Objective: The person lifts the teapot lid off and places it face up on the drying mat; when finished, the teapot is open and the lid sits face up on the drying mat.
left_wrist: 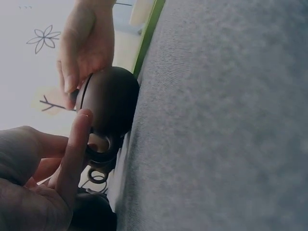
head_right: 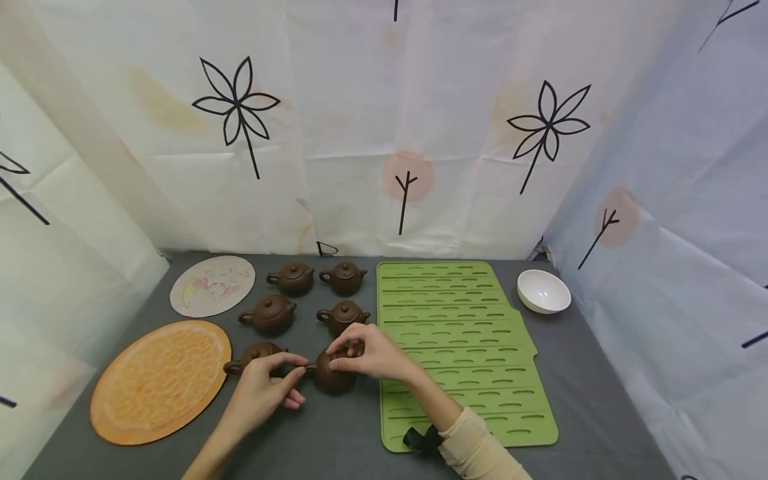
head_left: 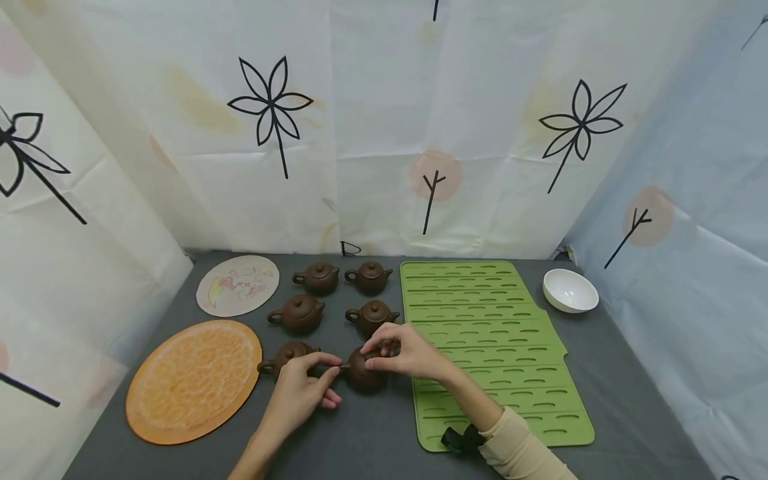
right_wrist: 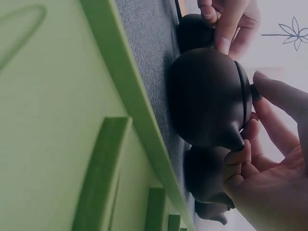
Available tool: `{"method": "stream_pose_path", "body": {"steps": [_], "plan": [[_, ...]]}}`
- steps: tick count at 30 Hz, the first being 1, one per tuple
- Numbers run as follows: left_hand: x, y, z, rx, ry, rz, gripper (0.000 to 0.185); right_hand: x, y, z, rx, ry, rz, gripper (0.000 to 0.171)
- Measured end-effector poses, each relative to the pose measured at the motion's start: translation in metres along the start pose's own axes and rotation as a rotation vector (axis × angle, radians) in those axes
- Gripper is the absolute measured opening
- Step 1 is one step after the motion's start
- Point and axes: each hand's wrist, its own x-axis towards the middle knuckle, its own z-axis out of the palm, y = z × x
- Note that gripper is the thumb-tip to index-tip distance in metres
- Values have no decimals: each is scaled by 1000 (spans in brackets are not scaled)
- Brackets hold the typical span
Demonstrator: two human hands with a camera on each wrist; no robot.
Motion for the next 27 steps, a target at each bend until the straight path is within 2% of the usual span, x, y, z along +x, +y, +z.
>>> {"method": "stream_pose_path", "body": {"steps": [6,17,27], "plan": [[0,3,4,28,17,3,12,1,1,-1,11,5,8,15],[-1,5,7,4,16,-8,12,-1,-9,-10,35,20,8,13],[0,5,9,8,39,-16,13,-30,-23,-41,95,117,10,15]]}}
